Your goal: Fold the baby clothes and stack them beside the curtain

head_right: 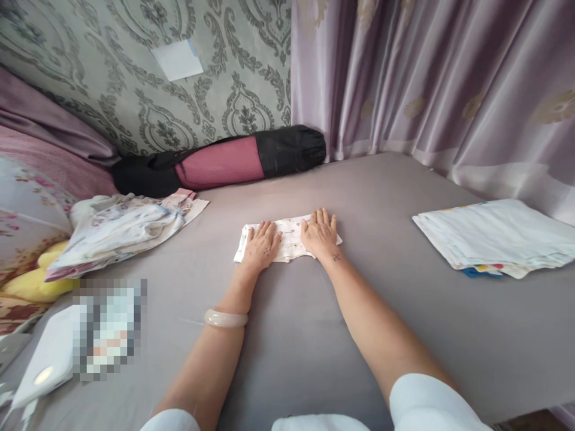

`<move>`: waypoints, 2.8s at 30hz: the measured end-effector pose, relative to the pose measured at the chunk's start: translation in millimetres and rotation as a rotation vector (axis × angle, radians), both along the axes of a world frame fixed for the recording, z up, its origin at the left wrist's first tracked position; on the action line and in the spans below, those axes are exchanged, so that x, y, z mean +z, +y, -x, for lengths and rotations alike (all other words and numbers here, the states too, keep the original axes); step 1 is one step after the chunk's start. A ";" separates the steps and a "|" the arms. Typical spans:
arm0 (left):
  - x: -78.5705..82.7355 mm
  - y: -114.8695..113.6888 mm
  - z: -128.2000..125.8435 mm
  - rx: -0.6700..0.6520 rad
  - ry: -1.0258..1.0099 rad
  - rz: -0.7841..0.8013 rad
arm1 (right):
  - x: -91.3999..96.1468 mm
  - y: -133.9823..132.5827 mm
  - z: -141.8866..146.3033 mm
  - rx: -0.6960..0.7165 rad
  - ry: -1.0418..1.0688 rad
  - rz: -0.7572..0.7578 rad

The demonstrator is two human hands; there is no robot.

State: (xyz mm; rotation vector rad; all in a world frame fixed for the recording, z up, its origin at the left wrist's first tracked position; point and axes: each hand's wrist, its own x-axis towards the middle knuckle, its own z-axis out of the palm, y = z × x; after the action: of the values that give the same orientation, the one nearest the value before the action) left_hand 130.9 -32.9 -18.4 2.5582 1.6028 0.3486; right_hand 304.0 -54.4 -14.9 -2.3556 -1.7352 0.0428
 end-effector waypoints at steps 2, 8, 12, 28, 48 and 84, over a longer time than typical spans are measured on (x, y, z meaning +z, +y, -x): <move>1.5 1.4 1.7 0.085 -0.001 -0.034 | 1.5 0.1 -4.6 -0.035 -0.015 -0.019; 4.9 2.2 6.0 0.235 0.043 0.045 | -2.0 2.1 -14.7 -0.090 0.017 0.073; 4.0 2.0 6.3 0.225 0.041 0.059 | -3.8 3.0 -15.2 -0.091 0.046 0.098; -5.6 21.0 28.8 0.380 -0.288 -0.098 | 7.2 2.5 -19.2 -0.072 0.115 -0.119; 5.9 16.4 39.0 0.517 -0.217 -0.033 | -1.4 -6.9 30.7 0.258 0.097 -0.005; 10.9 30.8 64.1 0.600 -0.729 0.383 | 13.8 10.3 -78.1 -0.237 0.512 0.187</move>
State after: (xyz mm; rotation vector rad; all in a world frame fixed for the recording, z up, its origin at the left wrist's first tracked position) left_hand 66.9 -2.1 -7.4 1.3815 1.8254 0.8068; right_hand 382.1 -44.1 -1.0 -2.3746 -1.2489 0.7280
